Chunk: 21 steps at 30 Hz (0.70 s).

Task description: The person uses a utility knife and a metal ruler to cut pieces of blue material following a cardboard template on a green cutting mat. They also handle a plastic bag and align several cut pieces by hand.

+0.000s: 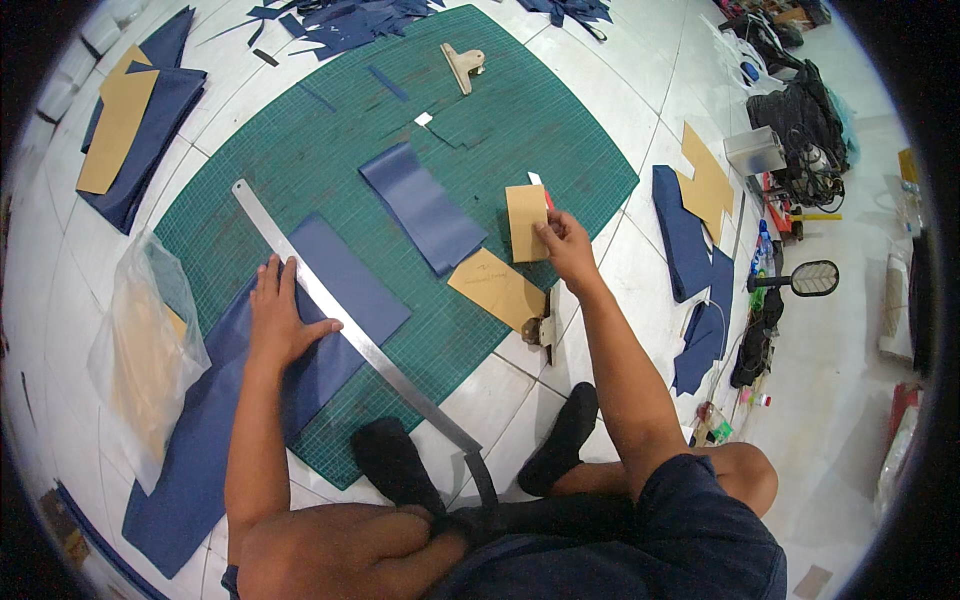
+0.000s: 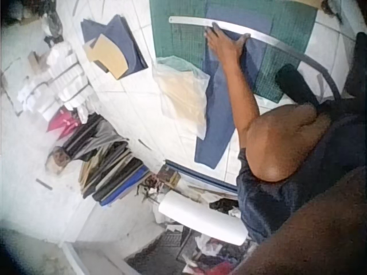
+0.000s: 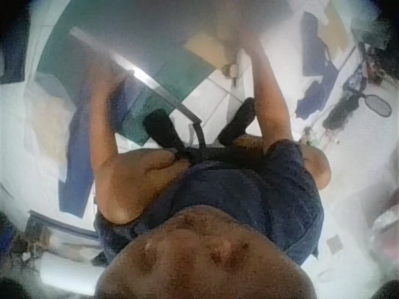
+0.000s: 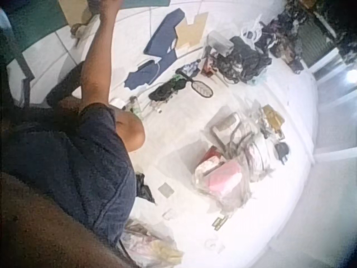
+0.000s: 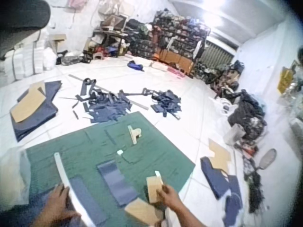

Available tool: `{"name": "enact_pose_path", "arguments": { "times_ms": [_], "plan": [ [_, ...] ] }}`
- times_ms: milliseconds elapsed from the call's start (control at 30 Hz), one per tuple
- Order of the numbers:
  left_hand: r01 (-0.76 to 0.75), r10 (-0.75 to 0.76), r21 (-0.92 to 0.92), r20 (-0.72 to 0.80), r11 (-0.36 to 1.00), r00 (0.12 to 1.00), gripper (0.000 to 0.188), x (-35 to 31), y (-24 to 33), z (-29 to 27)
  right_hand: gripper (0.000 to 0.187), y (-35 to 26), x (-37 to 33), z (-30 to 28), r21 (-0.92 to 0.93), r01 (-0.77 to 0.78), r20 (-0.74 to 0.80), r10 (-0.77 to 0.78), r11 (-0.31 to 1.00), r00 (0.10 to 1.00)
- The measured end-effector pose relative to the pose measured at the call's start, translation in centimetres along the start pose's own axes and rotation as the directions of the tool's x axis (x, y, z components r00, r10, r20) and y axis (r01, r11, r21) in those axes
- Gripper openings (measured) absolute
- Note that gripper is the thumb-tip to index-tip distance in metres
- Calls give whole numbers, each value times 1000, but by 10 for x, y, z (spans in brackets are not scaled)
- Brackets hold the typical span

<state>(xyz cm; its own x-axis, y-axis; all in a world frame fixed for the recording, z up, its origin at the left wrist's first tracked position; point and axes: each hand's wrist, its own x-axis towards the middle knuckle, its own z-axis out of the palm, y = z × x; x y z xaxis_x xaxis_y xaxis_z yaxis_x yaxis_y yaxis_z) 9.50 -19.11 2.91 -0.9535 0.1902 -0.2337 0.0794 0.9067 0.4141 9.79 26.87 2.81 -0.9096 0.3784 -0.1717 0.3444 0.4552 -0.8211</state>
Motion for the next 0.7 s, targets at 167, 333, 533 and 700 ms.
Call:
{"name": "enact_pose_path", "arguments": {
  "times_ms": [167,333,533,700],
  "plan": [
    [4,-4,16,4,1000,1000,124,-3,-7,-3,56,-17,-35,16,-548,346,184,-293,762,938],
    [3,-3,9,11,1000,1000,124,0,-8,0,69,-14,-64,30,-592,269,299,-103,760,949],
    [-1,0,12,12,1000,1000,123,0,-6,-3,79,-8,-65,27,-566,199,301,-24,800,953],
    [40,-41,27,29,999,999,124,-4,-5,-9,71,-13,-56,28,-636,298,369,-58,712,928]
  ]
}}
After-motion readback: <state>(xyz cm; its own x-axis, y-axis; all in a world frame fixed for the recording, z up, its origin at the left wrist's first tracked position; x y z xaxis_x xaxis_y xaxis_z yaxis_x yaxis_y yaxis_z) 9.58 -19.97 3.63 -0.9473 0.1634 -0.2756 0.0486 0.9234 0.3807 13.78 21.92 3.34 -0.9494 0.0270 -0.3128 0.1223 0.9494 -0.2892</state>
